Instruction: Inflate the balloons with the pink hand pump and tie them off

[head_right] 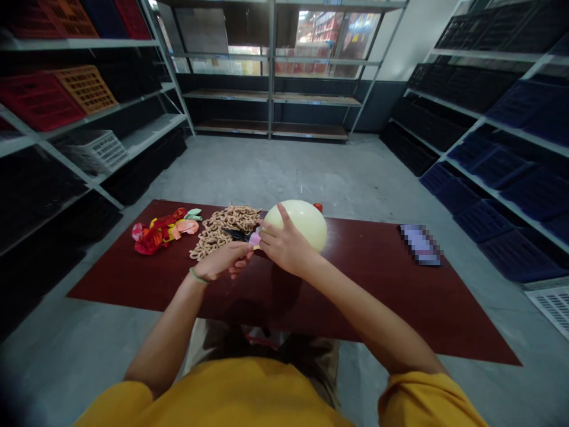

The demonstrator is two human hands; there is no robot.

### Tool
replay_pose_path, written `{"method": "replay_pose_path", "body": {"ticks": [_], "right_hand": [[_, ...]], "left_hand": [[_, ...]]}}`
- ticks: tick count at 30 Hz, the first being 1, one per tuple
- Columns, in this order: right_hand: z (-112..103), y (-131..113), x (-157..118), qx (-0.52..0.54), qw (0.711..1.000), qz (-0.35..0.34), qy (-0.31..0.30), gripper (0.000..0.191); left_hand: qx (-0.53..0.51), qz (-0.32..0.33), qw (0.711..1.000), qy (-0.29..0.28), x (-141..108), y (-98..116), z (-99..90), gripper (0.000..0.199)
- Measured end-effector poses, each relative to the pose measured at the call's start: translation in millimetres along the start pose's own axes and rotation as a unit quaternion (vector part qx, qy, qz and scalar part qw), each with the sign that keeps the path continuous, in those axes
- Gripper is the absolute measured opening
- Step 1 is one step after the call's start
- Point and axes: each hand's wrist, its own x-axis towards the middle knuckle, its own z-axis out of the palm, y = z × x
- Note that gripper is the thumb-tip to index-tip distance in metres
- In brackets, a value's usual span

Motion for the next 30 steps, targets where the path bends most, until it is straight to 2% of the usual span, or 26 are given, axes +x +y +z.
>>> {"method": "replay_pose_path", "body": {"ticks": [5, 9, 13, 15, 16, 20, 21, 23, 25, 27, 30], "right_hand": [[-23.2, 0.0, 5.5, -0.019, 0.999, 0.004, -0.029, 0.027], [-34.9, -2.7, 5.8, 0.038, 0.996, 0.068, -0.047, 0.027], [-41.4, -0.2, 2.9, 0.172, 0.966, 0.185, -0.047, 0.022], [-42.8, 2.4, 1.6, 0.286, 0.925, 0.243, -0.063, 0.023], [-42.5, 3.2, 1.4, 0.353, 0.892, 0.27, -0.078, 0.026], [-33.8, -1.7, 3.8, 0.579, 0.732, 0.334, -0.127, 0.036], [-30.2, -4.6, 5.5, 0.612, 0.703, 0.339, -0.132, 0.037], [-22.6, -11.4, 10.1, 0.647, 0.668, 0.34, -0.142, 0.038], [-15.7, -17.8, 15.7, 0.653, 0.663, 0.332, -0.154, 0.041], [-10.1, -23.3, 21.3, 0.642, 0.679, 0.317, -0.162, 0.044], [-3.2, -29.7, 27.3, 0.633, 0.699, 0.286, -0.17, 0.047]], "left_hand": [[0.019, 0.042, 0.999, 0.011, -2.7, 8.3, 1.8, 0.037], [0.068, 0.101, 0.992, 0.031, -0.6, 11.3, 3.5, 0.037], [0.031, 0.195, 0.971, 0.133, 4.1, 3.7, 0.4, 0.03], [0.017, 0.237, 0.954, 0.182, 4.3, -2.2, -1.2, 0.028], [0.022, 0.252, 0.948, 0.194, 3.5, -4.8, -1.6, 0.028], [0.067, 0.273, 0.941, 0.19, -5.3, -11.4, 0.3, 0.039], [0.074, 0.275, 0.94, 0.188, -7.9, -12.0, 1.1, 0.043], [0.077, 0.272, 0.942, 0.182, -12.7, -12.4, 2.3, 0.049], [0.066, 0.261, 0.947, 0.177, -16.3, -12.3, 3.0, 0.05], [0.056, 0.249, 0.949, 0.183, -19.3, -12.7, 3.3, 0.046], [0.078, 0.249, 0.942, 0.21, -24.6, -15.4, 0.9, 0.028]]}}
